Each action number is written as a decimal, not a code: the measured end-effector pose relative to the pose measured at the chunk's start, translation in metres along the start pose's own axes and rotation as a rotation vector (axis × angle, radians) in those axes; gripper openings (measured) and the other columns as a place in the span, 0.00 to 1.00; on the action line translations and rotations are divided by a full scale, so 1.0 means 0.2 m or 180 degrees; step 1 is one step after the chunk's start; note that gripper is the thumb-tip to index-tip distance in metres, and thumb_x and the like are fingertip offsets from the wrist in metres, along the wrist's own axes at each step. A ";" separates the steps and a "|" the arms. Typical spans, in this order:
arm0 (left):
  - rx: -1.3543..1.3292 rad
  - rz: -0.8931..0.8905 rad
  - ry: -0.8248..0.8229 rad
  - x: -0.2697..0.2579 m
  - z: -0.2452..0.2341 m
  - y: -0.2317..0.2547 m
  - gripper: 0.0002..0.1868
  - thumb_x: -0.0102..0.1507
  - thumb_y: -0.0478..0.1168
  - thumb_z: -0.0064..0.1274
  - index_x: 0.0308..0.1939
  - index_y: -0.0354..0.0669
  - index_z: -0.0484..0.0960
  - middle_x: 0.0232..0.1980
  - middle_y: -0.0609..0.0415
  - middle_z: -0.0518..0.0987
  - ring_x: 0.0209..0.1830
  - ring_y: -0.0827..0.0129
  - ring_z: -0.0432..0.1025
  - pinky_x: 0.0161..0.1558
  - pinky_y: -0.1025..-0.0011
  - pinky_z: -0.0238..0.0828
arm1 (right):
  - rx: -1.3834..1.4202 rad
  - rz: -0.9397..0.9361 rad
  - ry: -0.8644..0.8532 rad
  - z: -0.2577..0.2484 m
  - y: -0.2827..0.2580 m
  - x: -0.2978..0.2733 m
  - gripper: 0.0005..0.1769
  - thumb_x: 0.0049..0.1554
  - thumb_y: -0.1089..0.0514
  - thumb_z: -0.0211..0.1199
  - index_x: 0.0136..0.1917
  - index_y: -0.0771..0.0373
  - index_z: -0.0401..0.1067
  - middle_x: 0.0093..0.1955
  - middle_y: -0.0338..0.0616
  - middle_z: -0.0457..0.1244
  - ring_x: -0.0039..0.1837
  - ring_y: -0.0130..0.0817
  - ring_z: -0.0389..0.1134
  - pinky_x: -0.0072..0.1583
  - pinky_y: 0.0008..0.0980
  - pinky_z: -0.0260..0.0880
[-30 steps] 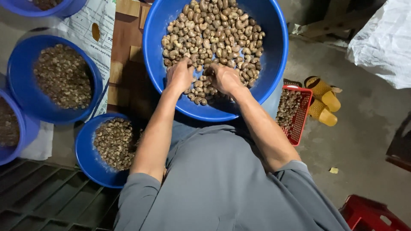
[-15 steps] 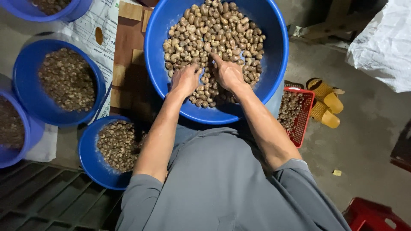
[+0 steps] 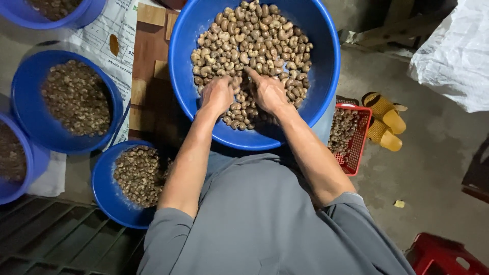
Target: The person is manually removing the outer skin from cashew nuts and sorting the peeled nuts into separate containers.
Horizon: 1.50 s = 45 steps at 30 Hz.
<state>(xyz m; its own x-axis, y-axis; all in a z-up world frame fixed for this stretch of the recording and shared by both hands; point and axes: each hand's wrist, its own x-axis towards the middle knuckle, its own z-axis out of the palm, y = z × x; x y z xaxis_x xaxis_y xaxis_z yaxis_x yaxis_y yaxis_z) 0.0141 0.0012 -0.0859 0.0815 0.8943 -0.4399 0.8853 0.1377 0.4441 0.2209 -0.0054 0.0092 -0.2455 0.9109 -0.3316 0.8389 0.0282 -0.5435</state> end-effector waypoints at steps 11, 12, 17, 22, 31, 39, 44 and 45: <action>0.0022 -0.0421 0.0355 0.10 -0.15 -0.07 0.15 0.70 0.48 0.44 0.59 0.58 0.77 0.52 0.47 0.83 0.57 0.46 0.77 0.55 0.46 0.74 | -0.0202 -0.0144 -0.0168 0.06 0.07 0.03 0.27 0.59 0.53 0.57 0.72 0.46 0.64 0.48 0.55 0.72 0.56 0.60 0.73 0.60 0.59 0.68; 0.0023 -0.0417 0.0356 0.09 -0.16 -0.04 0.15 0.70 0.48 0.44 0.59 0.58 0.77 0.52 0.47 0.83 0.57 0.46 0.77 0.55 0.46 0.74 | -0.0202 -0.0143 -0.0164 0.06 0.06 0.03 0.27 0.59 0.53 0.57 0.72 0.46 0.64 0.48 0.55 0.72 0.56 0.60 0.73 0.60 0.59 0.68; -0.0095 -0.0435 0.0019 0.08 -0.18 0.06 0.24 0.70 0.53 0.49 0.66 0.49 0.72 0.59 0.37 0.78 0.63 0.35 0.70 0.61 0.40 0.68 | -0.0124 -0.0071 -0.0270 0.12 0.11 0.05 0.27 0.60 0.52 0.57 0.73 0.46 0.64 0.49 0.54 0.71 0.56 0.60 0.73 0.57 0.59 0.71; -0.0189 -0.0240 0.0135 0.02 -0.22 0.09 0.17 0.69 0.52 0.52 0.55 0.45 0.78 0.52 0.39 0.82 0.58 0.35 0.74 0.59 0.39 0.67 | -0.0131 0.0010 -0.0348 0.08 0.09 0.04 0.26 0.60 0.51 0.58 0.72 0.47 0.65 0.50 0.56 0.71 0.56 0.62 0.72 0.59 0.60 0.70; -0.0104 -0.0406 0.0374 0.08 -0.19 0.08 0.27 0.74 0.52 0.42 0.74 0.45 0.62 0.62 0.36 0.78 0.67 0.42 0.69 0.67 0.43 0.62 | -0.0155 0.0004 -0.0336 0.03 0.06 0.02 0.25 0.61 0.49 0.58 0.72 0.46 0.64 0.51 0.57 0.71 0.56 0.63 0.72 0.58 0.61 0.71; -0.0177 -0.0629 -0.0062 0.04 -0.33 0.21 0.20 0.70 0.36 0.49 0.66 0.39 0.71 0.47 0.44 0.70 0.47 0.57 0.69 0.51 0.55 0.73 | -0.0130 -0.0057 -0.0107 0.15 0.06 0.10 0.23 0.63 0.49 0.56 0.71 0.41 0.64 0.49 0.57 0.70 0.55 0.63 0.72 0.57 0.61 0.71; -0.0391 -0.0389 0.0420 0.13 -0.01 0.03 0.30 0.78 0.45 0.27 0.81 0.31 0.54 0.83 0.37 0.54 0.84 0.46 0.45 0.82 0.57 0.38 | -0.0512 -0.0343 0.0229 0.26 0.11 0.31 0.23 0.63 0.55 0.51 0.72 0.47 0.65 0.52 0.50 0.72 0.58 0.52 0.74 0.62 0.59 0.71; -0.0373 -0.0335 0.0451 0.11 -0.01 -0.01 0.30 0.78 0.45 0.27 0.81 0.31 0.54 0.83 0.37 0.54 0.84 0.46 0.45 0.82 0.57 0.38 | -0.0514 -0.0338 0.0294 0.28 0.07 0.32 0.23 0.63 0.55 0.51 0.72 0.47 0.65 0.52 0.50 0.72 0.58 0.52 0.74 0.62 0.59 0.71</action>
